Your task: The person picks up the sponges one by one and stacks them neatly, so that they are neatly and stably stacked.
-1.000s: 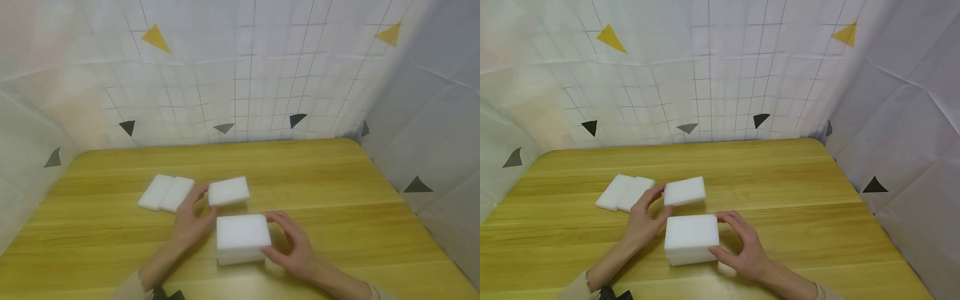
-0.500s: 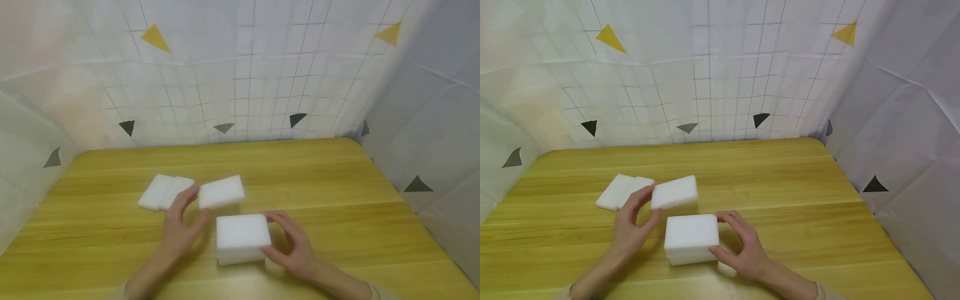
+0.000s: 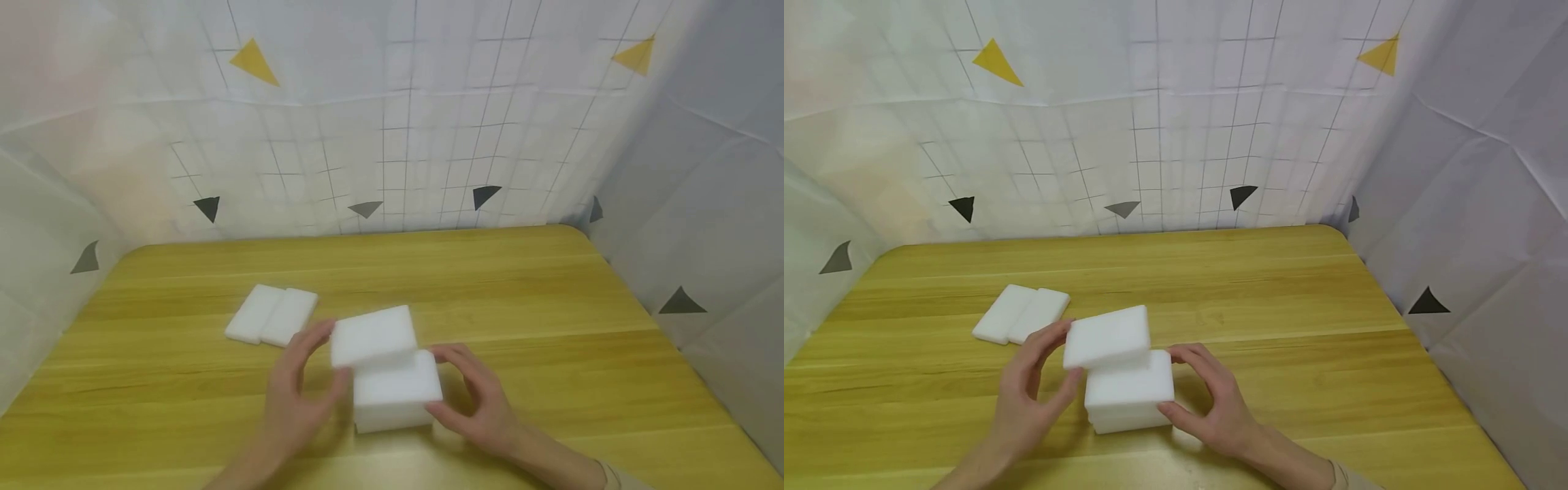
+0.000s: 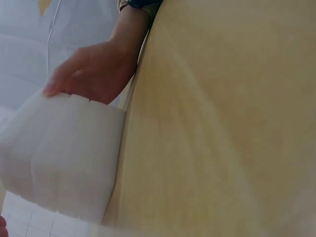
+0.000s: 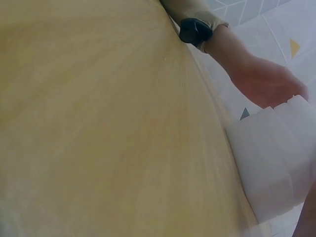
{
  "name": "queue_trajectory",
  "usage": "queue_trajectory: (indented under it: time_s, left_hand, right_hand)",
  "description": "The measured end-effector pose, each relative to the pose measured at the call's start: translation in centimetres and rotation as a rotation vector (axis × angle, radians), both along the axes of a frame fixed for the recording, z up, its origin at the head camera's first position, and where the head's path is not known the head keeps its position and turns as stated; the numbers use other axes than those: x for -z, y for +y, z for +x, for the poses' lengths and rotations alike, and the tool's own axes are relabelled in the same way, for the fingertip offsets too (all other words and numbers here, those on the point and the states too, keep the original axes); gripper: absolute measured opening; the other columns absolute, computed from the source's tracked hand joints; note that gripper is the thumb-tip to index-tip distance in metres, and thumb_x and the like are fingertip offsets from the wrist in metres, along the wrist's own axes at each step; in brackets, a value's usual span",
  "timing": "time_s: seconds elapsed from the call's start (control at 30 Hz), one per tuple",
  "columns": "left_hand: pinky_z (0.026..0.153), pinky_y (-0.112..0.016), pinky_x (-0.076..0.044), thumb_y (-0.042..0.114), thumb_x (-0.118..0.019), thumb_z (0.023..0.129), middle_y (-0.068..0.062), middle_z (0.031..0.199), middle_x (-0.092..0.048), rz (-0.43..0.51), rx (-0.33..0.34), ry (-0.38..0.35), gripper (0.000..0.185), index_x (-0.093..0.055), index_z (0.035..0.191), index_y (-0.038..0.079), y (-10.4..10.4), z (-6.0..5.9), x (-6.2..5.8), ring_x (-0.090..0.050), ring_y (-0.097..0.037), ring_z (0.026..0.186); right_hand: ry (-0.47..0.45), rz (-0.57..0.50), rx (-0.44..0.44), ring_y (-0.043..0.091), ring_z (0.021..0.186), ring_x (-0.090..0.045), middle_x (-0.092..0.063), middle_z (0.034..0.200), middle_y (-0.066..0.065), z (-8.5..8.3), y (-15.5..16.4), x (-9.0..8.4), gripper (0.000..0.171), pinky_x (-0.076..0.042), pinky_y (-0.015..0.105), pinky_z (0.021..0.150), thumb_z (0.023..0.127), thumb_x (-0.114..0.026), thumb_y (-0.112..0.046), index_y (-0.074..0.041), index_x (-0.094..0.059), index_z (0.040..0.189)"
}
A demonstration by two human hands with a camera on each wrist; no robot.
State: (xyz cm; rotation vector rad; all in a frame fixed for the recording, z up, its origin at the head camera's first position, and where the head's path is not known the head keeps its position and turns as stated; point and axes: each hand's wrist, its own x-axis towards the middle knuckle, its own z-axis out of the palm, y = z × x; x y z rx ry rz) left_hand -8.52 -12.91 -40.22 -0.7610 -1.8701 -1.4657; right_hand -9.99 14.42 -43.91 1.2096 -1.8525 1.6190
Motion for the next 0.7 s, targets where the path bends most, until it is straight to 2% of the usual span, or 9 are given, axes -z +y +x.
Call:
queue_trajectory:
  time_s: [0.17,0.3,0.7]
  left_hand:
    - [0.110,-0.028,-0.046,0.002,-0.077,0.079,-0.027,0.126,-0.062,-0.019,0.016,0.101,0.054,-0.057,0.125,-0.015,0.3,0.3,0.0,-0.057,-0.024,0.126]
    - [0.111,-0.028,-0.045,0.013,-0.077,0.084,-0.025,0.125,-0.063,-0.053,0.005,0.159,0.052,-0.058,0.123,-0.016,0.8,0.5,-0.4,-0.058,-0.026,0.124]
    - [0.109,-0.027,-0.046,0.013,-0.074,0.087,-0.021,0.126,-0.063,-0.068,0.044,0.205,0.049,-0.057,0.122,-0.017,1.7,1.1,-1.5,-0.060,-0.027,0.119]
  right_hand:
    - [-0.002,0.002,-0.001,0.021,0.115,-0.056,-0.060,0.127,0.019,0.0,0.0,0.1,0.064,-0.043,0.023,0.108,0.074,-0.081,0.002,0.010,-0.054,0.131]
    - [-0.006,0.002,-0.002,0.021,0.115,-0.056,-0.060,0.126,0.019,0.0,0.0,0.1,0.065,-0.044,0.023,0.107,0.073,-0.081,0.003,0.010,-0.054,0.132]
    - [0.010,-0.006,-0.004,0.019,0.117,-0.056,-0.060,0.126,0.019,0.0,-0.1,-0.2,0.065,-0.044,0.024,0.109,0.075,-0.081,0.001,0.011,-0.053,0.133]
